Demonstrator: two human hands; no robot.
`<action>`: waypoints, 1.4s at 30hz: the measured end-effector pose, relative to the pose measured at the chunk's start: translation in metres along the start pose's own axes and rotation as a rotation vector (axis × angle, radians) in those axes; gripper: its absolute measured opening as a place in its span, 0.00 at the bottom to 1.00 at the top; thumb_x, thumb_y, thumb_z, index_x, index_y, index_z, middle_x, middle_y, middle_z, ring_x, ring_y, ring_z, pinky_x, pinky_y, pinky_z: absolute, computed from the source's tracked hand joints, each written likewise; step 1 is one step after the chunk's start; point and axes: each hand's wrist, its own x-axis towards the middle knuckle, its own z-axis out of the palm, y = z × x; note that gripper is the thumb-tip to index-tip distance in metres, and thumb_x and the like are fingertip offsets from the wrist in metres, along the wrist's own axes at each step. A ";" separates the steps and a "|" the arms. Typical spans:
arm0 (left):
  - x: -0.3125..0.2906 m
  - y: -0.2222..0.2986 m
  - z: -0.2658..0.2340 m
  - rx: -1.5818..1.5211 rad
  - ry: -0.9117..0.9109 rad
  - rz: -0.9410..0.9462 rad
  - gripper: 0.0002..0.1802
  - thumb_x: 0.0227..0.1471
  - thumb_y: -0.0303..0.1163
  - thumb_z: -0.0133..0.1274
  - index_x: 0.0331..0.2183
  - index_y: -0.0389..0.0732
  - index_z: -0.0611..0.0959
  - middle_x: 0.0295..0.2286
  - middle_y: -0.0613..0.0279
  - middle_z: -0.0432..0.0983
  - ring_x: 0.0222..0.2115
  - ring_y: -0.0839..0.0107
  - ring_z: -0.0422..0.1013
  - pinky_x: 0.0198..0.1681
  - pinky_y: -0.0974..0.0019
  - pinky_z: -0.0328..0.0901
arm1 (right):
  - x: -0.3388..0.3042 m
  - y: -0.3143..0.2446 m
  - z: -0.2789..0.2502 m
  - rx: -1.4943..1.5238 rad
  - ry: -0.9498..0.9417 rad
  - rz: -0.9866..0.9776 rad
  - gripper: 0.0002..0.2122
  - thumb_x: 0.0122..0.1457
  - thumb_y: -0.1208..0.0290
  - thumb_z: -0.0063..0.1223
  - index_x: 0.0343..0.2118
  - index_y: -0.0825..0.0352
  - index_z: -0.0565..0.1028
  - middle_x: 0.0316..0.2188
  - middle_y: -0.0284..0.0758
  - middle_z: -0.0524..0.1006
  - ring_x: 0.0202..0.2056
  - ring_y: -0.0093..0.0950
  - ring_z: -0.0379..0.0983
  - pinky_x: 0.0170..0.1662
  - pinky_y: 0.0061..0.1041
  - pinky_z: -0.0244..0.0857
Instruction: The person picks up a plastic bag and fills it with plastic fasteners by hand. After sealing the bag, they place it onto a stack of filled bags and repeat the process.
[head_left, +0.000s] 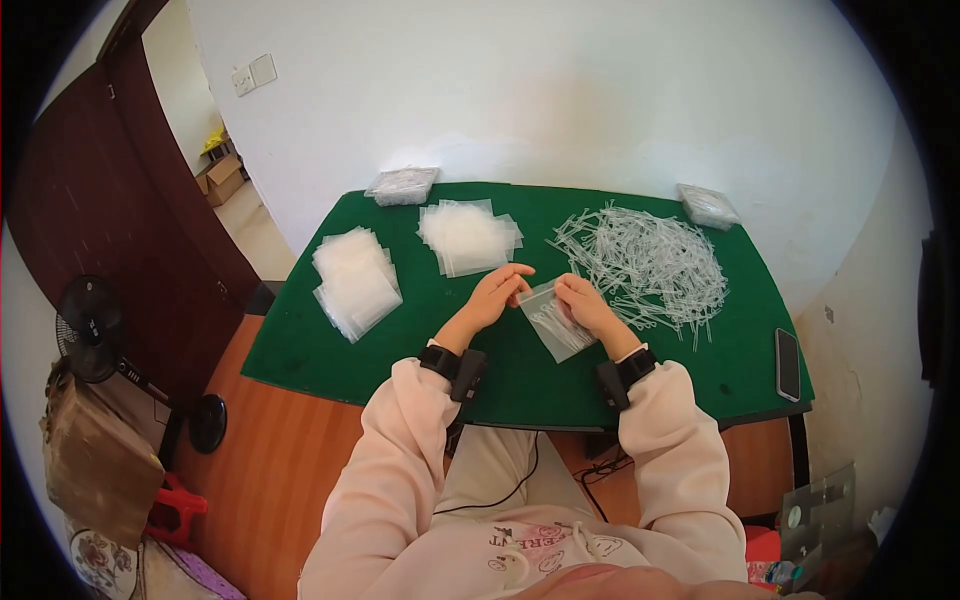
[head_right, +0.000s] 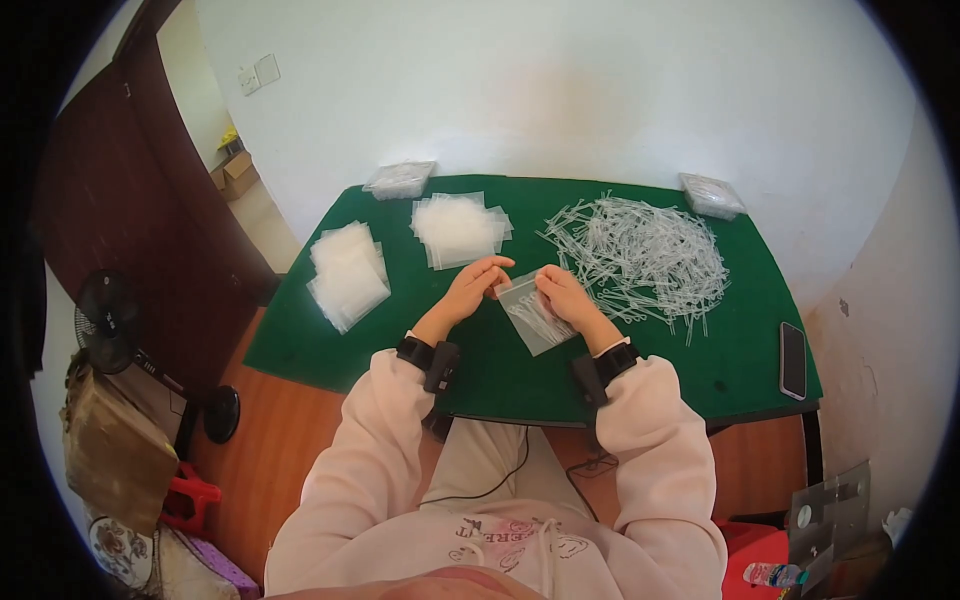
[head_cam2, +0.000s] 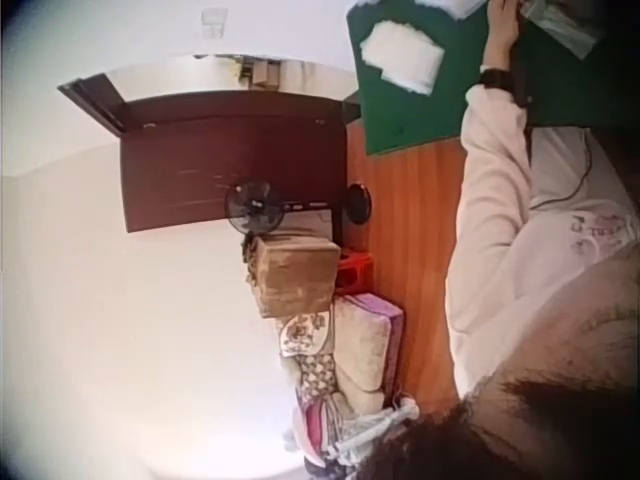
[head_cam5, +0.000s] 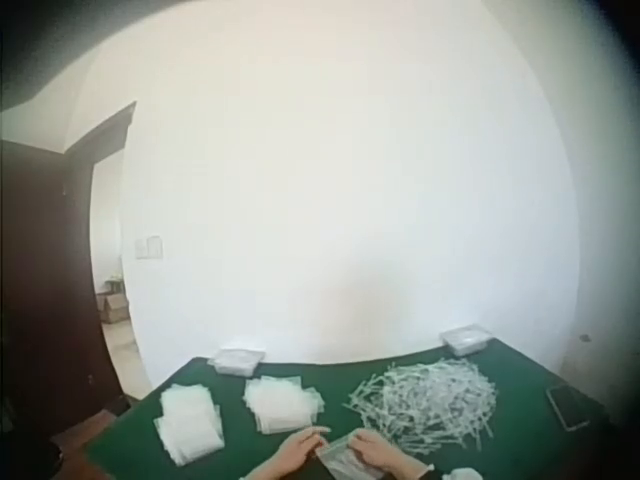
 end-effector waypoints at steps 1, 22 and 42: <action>0.000 0.000 -0.001 0.046 -0.029 0.023 0.11 0.45 0.27 0.49 0.35 0.37 0.76 0.28 0.71 0.69 0.26 0.81 0.63 0.31 0.78 0.59 | -0.002 -0.003 0.001 0.021 -0.037 0.044 0.07 0.57 0.69 0.41 0.25 0.65 0.66 0.14 0.24 0.62 0.13 0.13 0.54 0.16 0.14 0.49; -0.004 0.005 0.005 0.205 -0.189 0.183 0.06 0.43 0.30 0.55 0.25 0.39 0.77 0.28 0.64 0.72 0.28 0.77 0.66 0.30 0.73 0.60 | -0.003 -0.011 0.002 0.001 -0.061 0.090 0.08 0.56 0.67 0.44 0.27 0.66 0.70 0.18 0.24 0.66 0.18 0.12 0.59 0.21 0.12 0.53; -0.006 -0.002 0.014 0.371 -0.070 0.122 0.10 0.48 0.32 0.49 0.21 0.37 0.76 0.15 0.72 0.67 0.16 0.85 0.60 0.18 0.79 0.54 | -0.009 -0.017 0.017 -0.097 -0.123 -0.068 0.07 0.54 0.71 0.46 0.23 0.67 0.68 0.15 0.26 0.67 0.15 0.14 0.62 0.18 0.13 0.56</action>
